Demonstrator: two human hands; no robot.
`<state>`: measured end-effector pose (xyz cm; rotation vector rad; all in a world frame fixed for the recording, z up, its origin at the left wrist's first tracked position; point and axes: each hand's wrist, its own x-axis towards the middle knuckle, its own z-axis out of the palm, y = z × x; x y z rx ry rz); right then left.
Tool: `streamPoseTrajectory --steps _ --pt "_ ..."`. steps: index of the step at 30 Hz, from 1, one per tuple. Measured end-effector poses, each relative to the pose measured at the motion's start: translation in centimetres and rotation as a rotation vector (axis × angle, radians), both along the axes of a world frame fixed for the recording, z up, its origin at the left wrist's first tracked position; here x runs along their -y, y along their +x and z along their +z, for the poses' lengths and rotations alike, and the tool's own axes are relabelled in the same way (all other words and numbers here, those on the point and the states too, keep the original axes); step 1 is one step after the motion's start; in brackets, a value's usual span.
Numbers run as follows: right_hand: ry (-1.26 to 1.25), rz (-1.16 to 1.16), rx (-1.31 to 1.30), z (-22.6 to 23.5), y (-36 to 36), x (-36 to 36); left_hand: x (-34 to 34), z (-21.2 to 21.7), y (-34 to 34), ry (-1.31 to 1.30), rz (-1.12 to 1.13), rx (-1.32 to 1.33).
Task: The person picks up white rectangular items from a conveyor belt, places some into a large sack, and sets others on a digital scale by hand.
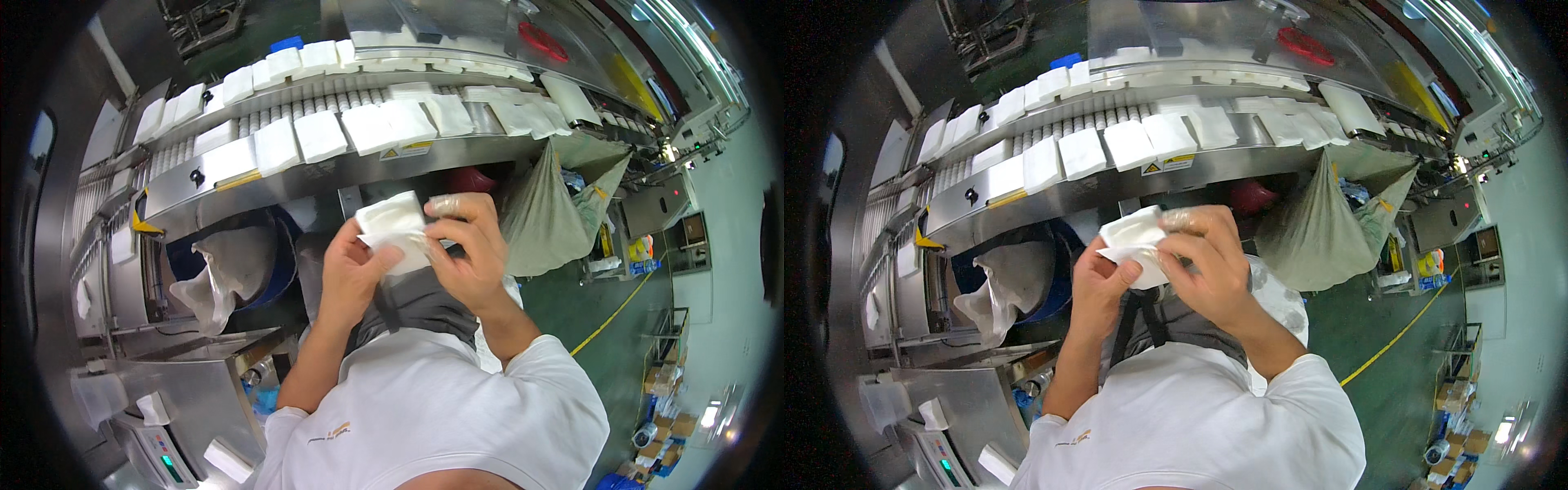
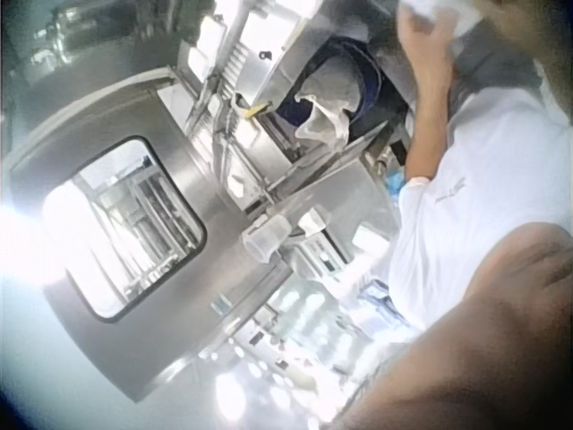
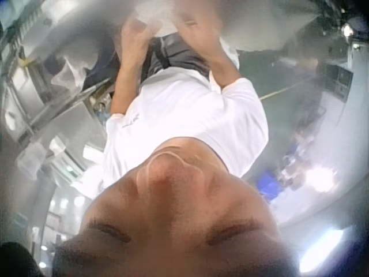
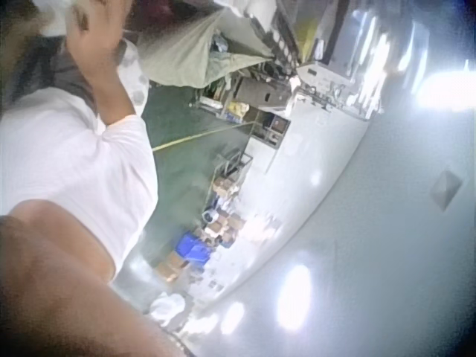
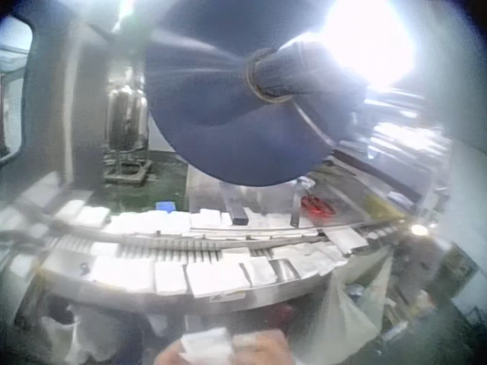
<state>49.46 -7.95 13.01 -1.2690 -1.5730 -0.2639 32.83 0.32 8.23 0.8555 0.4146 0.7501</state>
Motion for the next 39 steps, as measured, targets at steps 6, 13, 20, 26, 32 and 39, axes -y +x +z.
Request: streamPoseTrajectory --steps 6,13,20,26,32,39 --pt "-0.199 0.219 -0.251 2.5 -0.8 1.6 0.6 -0.2 -0.2 0.065 -0.121 0.100" --pt "-0.307 0.058 -0.485 0.5 -0.2 0.5 0.8 0.2 -0.2 0.034 -0.084 0.057" --pt "-0.243 0.059 -0.689 -0.2 -1.0 0.5 0.9 0.3 -0.1 0.083 -0.053 0.062" --pt "-0.259 0.005 -0.561 -0.9 0.4 0.9 0.8 0.2 0.2 0.209 -0.028 -0.005" --pt "-0.421 0.247 -0.201 2.7 1.4 0.8 0.4 0.1 -0.8 0.398 0.036 -0.157" --pt "-0.602 0.169 -0.123 1.2 0.2 -1.2 -0.9 -0.2 -2.5 0.826 0.084 -0.348"
